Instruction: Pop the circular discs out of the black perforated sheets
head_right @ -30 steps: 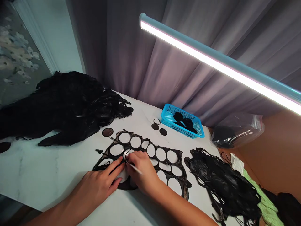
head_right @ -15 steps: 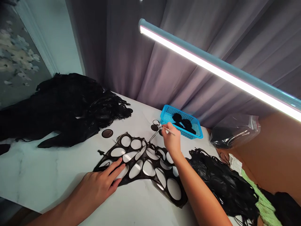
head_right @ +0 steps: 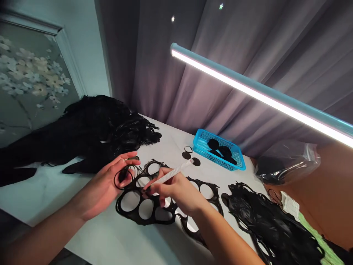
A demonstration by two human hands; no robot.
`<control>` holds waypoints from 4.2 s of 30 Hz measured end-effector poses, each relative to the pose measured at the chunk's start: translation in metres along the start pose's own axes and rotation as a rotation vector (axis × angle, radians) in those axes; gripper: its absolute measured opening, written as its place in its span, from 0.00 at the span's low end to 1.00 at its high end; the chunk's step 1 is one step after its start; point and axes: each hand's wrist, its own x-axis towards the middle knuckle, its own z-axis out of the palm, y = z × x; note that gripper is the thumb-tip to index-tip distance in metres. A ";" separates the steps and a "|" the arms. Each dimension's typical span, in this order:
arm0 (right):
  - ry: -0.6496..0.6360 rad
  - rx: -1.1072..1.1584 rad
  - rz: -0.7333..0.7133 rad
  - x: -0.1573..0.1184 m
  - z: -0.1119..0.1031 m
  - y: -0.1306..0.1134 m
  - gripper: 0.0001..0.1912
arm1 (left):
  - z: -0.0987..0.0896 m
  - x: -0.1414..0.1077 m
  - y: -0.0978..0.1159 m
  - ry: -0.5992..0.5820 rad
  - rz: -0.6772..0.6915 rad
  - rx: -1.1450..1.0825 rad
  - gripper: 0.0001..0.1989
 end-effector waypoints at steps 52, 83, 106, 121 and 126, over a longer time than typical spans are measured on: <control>0.122 -0.290 -0.321 0.034 0.044 0.043 0.10 | -0.016 0.012 -0.010 0.141 -0.128 0.112 0.22; 0.173 -0.692 -0.270 0.048 0.018 0.068 0.09 | -0.044 -0.031 -0.072 -0.181 0.318 1.625 0.22; 0.761 -1.031 -0.428 0.045 -0.059 0.008 0.05 | -0.037 -0.034 -0.062 -0.093 0.283 1.726 0.20; 0.014 -0.692 -0.234 0.020 0.047 0.075 0.08 | -0.038 -0.103 -0.080 0.064 0.704 1.901 0.15; 0.049 -0.665 -0.208 0.017 0.048 0.078 0.09 | -0.038 -0.104 -0.079 0.058 0.694 1.902 0.17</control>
